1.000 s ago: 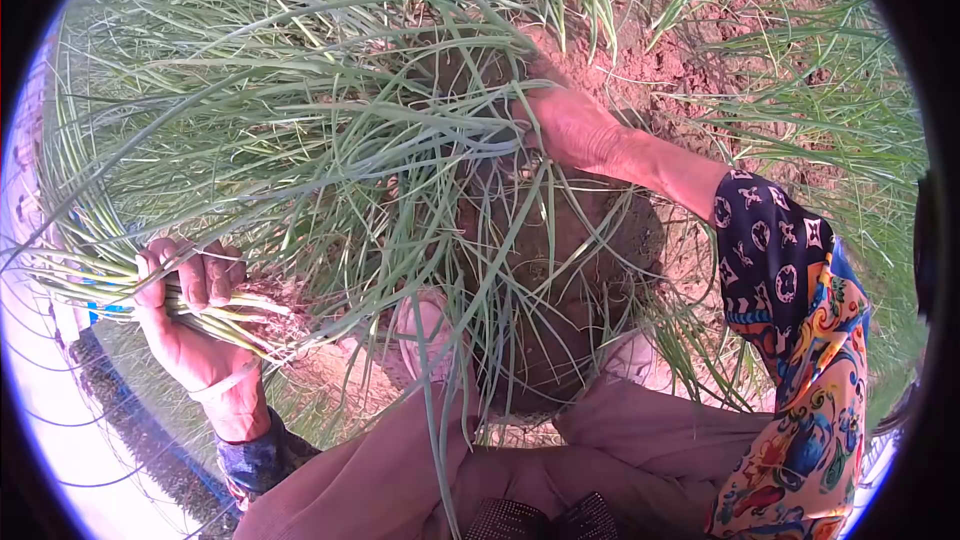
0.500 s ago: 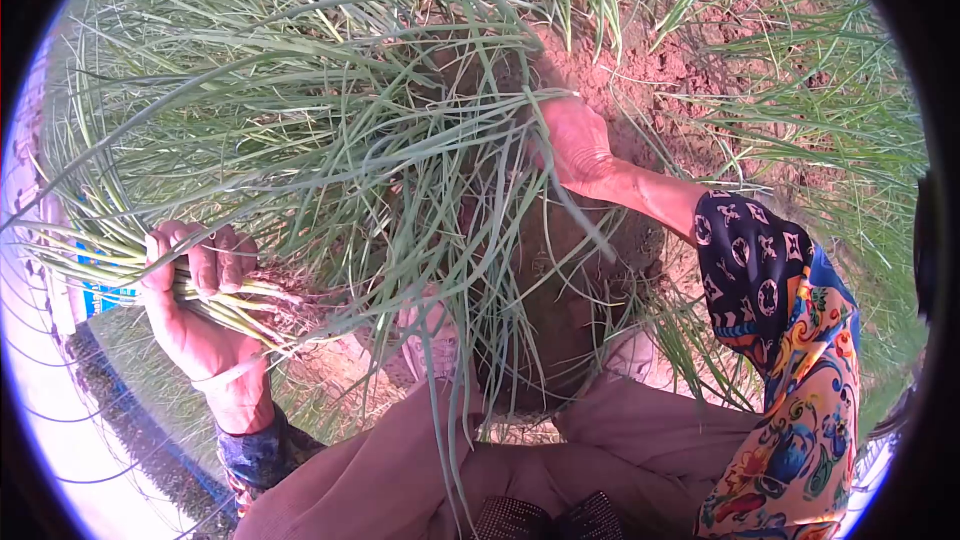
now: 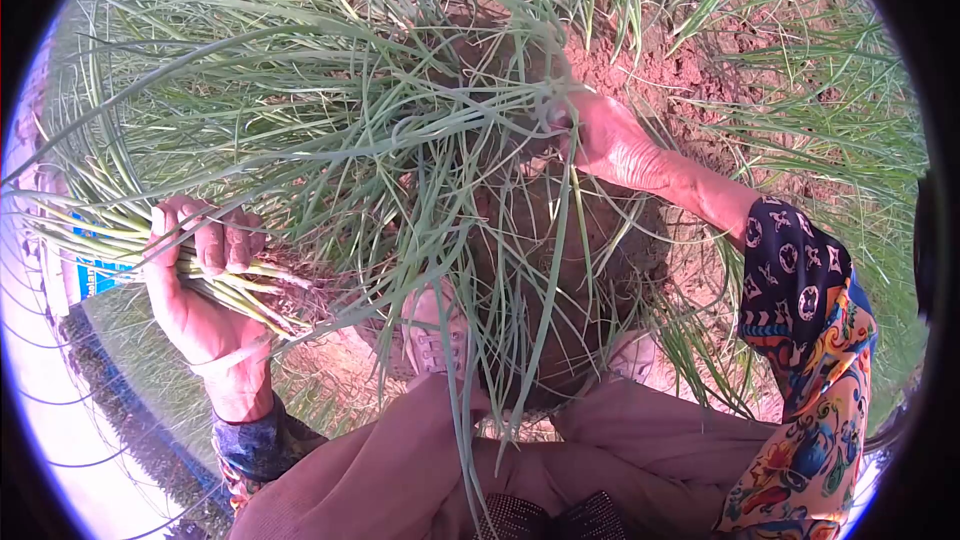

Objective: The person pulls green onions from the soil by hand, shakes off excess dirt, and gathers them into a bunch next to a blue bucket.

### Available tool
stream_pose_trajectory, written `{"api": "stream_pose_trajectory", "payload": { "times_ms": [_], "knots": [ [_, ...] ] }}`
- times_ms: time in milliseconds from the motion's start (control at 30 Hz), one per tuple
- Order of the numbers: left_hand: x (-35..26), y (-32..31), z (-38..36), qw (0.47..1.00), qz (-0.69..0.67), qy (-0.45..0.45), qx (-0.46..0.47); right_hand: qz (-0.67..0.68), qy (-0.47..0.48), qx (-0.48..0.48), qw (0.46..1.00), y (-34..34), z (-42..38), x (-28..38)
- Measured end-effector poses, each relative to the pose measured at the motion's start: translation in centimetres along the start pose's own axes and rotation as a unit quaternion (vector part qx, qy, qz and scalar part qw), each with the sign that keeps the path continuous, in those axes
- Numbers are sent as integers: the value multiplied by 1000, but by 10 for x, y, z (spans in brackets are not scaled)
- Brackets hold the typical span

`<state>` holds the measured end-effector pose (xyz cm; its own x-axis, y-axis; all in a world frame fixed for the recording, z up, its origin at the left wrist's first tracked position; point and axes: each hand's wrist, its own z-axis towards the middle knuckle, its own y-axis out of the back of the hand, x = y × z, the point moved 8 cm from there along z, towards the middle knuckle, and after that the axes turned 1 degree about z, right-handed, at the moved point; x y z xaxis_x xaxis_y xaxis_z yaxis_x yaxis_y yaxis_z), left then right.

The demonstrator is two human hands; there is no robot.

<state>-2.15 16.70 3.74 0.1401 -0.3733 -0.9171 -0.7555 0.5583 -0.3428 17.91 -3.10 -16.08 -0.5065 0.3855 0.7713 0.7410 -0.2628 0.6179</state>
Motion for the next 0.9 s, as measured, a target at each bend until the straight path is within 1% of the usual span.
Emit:
{"api": "stream_pose_trajectory", "payload": {
  "times_ms": [33, 67, 100, 133, 233, 267, 367, 400, 467, 533, 667, 767, 867, 900],
  "knots": [
    [1, -2, 1, 1000, -6, 5, 0, -22, 29, 22, 999, -5, 3, -1],
    [1, -7, 2, 999, 10, -1, 52, -43, 57, 43, 996, -13, 9, -4],
    [0, -8, 3, 999, 11, 0, 46, -64, 86, 66, 992, -19, 12, -8],
    [1, -8, 2, 999, 12, 1, 39, -63, 69, 91, 991, -23, 16, -5],
    [2, -7, 1, 1000, 5, 6, 31, -215, 86, 152, 961, -25, 16, 11],
    [2, -6, 1, 1000, 1, 7, 30, -299, 105, 162, 935, -31, 14, 14],
    [2, -5, 2, 999, -10, 17, 39, -337, 118, 188, 915, -43, 6, 18],
    [2, -4, 2, 999, -4, 15, 33, -337, 130, 171, 917, -46, 5, 17],
    [1, -6, 2, 1000, 12, 13, 22, -327, 172, 164, 915, -53, 4, 11],
    [1, -4, 2, 1000, 6, 10, 25, -324, 138, 202, 914, -46, 5, 12],
    [3, -6, 3, 999, 8, 13, 49, -244, 169, 112, 948, -38, 9, -2],
    [3, -9, 3, 998, 7, 9, 60, -73, 97, 35, 992, -20, 10, -19],
    [3, -7, 1, 1000, 14, 6, 27, 33, 10, 43, 998, -20, 13, -32],
    [3, -9, 1, 999, 12, 9, 39, 68, -21, 43, 997, -17, 13, -35]
  ]
}}
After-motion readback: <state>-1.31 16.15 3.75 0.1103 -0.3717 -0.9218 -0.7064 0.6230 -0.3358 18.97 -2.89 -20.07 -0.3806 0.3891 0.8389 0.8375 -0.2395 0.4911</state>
